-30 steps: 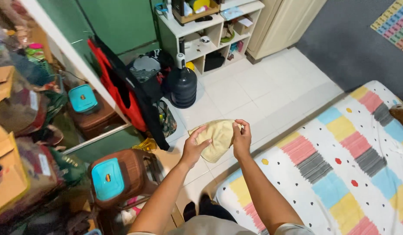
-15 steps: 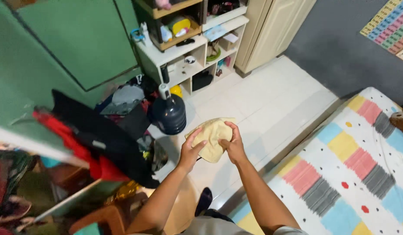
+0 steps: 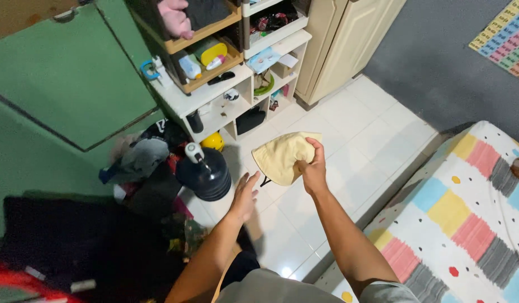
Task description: The person moves a large teddy bear and a remote control, then picks up a stuffed doll and places it with other plush toys. They pick up a hat and place it on a shelf, then smooth and adjust the bedsheet across the mattress.
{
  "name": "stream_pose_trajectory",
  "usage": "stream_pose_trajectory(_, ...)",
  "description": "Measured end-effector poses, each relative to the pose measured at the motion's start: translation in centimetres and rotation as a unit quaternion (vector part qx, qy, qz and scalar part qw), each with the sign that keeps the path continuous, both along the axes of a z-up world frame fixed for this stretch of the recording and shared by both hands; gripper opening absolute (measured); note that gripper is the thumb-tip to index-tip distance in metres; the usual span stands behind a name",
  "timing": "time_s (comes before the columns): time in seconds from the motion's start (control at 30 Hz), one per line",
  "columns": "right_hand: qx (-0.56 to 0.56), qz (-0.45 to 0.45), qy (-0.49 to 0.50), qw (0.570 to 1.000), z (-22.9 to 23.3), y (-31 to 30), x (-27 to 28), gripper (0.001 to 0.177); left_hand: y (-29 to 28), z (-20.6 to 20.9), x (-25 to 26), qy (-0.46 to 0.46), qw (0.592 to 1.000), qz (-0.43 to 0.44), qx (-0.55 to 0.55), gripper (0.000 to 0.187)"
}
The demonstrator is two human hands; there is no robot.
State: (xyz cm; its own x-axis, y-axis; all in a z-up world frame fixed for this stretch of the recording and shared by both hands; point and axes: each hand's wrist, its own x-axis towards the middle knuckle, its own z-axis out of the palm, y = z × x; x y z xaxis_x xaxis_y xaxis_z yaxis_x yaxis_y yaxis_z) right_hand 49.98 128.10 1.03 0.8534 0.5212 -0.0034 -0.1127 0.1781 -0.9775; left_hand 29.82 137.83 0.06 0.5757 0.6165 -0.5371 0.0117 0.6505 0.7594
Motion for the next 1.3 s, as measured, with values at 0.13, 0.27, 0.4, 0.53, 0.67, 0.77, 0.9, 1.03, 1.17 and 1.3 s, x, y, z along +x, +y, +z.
stream_pose_trajectory(0.13, 0.008, 0.001, 0.002, 1.000, -0.3, 5.1, 4.8, 0.079, 4.9, 1.7, 6.0, -0.095, 0.987, -0.043, -0.120, 0.111)
stream_pose_trajectory(0.27, -0.002, 0.027, 0.009, 1.000, 0.3, 11.2, 9.0, 0.079, 10.5, 4.3, 12.5, -0.190, 0.968, 0.011, -0.163, 0.063)
stream_pose_trajectory(0.4, -0.013, 0.059, 0.022, 0.998, 0.2, 17.1, 13.7, 0.074, 17.5, 5.0, 18.7, -0.269, 0.949, 0.064, -0.153, 0.052)
stream_pose_trajectory(0.53, -0.055, 0.098, 0.025, 0.993, 1.2, 21.9, 18.4, 0.077, 24.8, 2.5, 22.1, -0.234, 0.956, 0.028, -0.175, 0.051)
stream_pose_trajectory(0.67, -0.058, 0.170, -0.015, 0.984, -2.9, 26.0, 24.1, 0.063, 31.6, -4.0, 26.5, -0.156, 0.981, -0.089, -0.069, 0.028)
stream_pose_trajectory(0.77, -0.085, 0.255, -0.056, 0.961, -3.1, 30.1, 26.6, 0.048, 32.9, 5.3, 26.1, -0.097, 0.990, -0.106, -0.002, 0.039)
stream_pose_trajectory(0.9, -0.111, 0.325, -0.112, 0.933, -0.7, 36.9, 29.3, 0.056, 36.8, 7.8, 28.7, -0.041, 0.989, -0.099, 0.107, 0.052)
stream_pose_trajectory(1.03, -0.108, 0.348, -0.163, 0.917, 1.7, 44.7, 34.2, 0.056, 42.4, 5.9, 34.7, -0.036, 0.978, -0.019, 0.203, 0.056)
stream_pose_trajectory(1.17, -0.051, 0.317, -0.179, 0.930, 1.9, 52.2, 38.2, 0.051, 47.3, 7.5, 38.7, 0.000, 0.966, 0.196, 0.166, 0.069)
stream_pose_trajectory(1.3, -0.076, 0.317, -0.303, 0.895, 6.2, 55.7, 38.0, 0.060, 53.6, 5.7, 39.0, 0.133, 0.937, 0.170, 0.275, 0.056)
